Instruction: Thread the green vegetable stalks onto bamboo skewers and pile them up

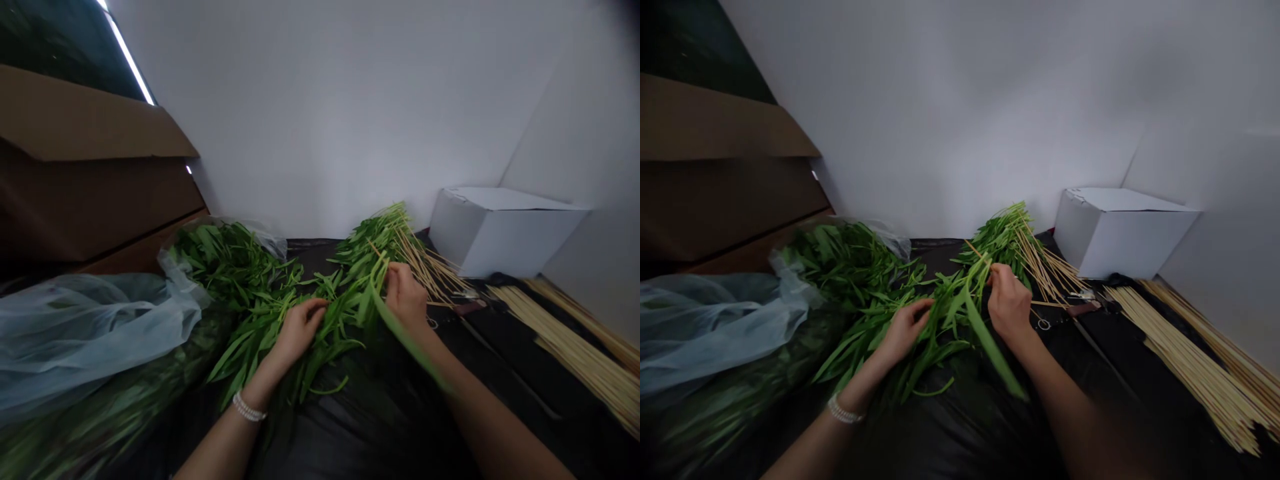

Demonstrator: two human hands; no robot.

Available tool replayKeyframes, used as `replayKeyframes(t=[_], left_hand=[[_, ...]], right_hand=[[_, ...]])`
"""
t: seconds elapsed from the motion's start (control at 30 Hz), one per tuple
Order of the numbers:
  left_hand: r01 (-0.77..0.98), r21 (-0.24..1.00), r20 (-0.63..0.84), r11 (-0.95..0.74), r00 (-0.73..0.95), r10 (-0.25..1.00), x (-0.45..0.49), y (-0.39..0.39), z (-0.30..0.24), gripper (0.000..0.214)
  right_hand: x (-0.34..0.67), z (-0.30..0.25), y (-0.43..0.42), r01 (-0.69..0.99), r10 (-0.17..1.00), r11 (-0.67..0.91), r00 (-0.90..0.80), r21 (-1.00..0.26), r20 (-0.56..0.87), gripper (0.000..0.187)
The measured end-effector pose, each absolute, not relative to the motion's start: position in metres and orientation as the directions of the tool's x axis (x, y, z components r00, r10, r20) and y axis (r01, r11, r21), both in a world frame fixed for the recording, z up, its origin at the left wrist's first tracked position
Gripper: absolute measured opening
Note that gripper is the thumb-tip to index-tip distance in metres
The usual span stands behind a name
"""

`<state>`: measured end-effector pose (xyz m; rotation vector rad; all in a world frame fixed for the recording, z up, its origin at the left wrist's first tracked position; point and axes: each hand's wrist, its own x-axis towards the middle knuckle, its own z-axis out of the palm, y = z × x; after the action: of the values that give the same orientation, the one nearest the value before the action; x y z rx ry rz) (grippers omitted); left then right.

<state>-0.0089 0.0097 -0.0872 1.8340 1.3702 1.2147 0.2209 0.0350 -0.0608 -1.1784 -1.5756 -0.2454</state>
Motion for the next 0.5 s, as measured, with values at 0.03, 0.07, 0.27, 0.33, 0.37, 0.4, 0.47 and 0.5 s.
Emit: replayKeyframes(t=[0.03,0.07,0.27,0.33,0.37,0.4,0.47,0.5], left_hand=[[0.548,0.741,0.377,-0.388,0.139,0.916,-0.008,0.009,-0.09,0.022],[0.624,0.653,0.399,-0.429,0.199,0.895,-0.008,0.008,-0.092,0.024],[0.804,0.338,0.403,-0.49,0.347,0.847,-0.014,0.01,-0.102,0.032],[0.824,0.287,0.384,-0.488,0.368,0.847,-0.016,0.011,-0.102,0.022],[0.83,0.273,0.38,-0.487,0.372,0.847,-0.017,0.011,-0.102,0.019],[0.834,0.266,0.382,-0.484,0.37,0.847,-0.017,0.011,-0.102,0.017],[0.837,0.281,0.403,-0.47,0.341,0.849,-0.017,0.011,-0.103,0.015],[0.832,0.3,0.419,-0.467,0.324,0.848,-0.017,0.011,-0.102,0.015]], right_hand=[[0.222,-0.06,0.035,0.762,0.561,0.472,0.129,-0.443,0.818,0.025],[0.222,-0.059,0.035,0.751,0.567,0.466,0.153,-0.468,0.809,0.025],[0.22,-0.059,0.033,0.716,0.582,0.494,0.148,-0.492,0.8,0.027],[0.218,-0.06,0.033,0.712,0.589,0.509,0.122,-0.484,0.799,0.026],[0.218,-0.06,0.032,0.711,0.592,0.515,0.109,-0.479,0.798,0.025],[0.217,-0.06,0.032,0.711,0.594,0.522,0.095,-0.472,0.799,0.025],[0.216,-0.061,0.031,0.707,0.586,0.545,0.063,-0.45,0.808,0.024],[0.216,-0.061,0.03,0.704,0.576,0.561,0.046,-0.436,0.816,0.024]])
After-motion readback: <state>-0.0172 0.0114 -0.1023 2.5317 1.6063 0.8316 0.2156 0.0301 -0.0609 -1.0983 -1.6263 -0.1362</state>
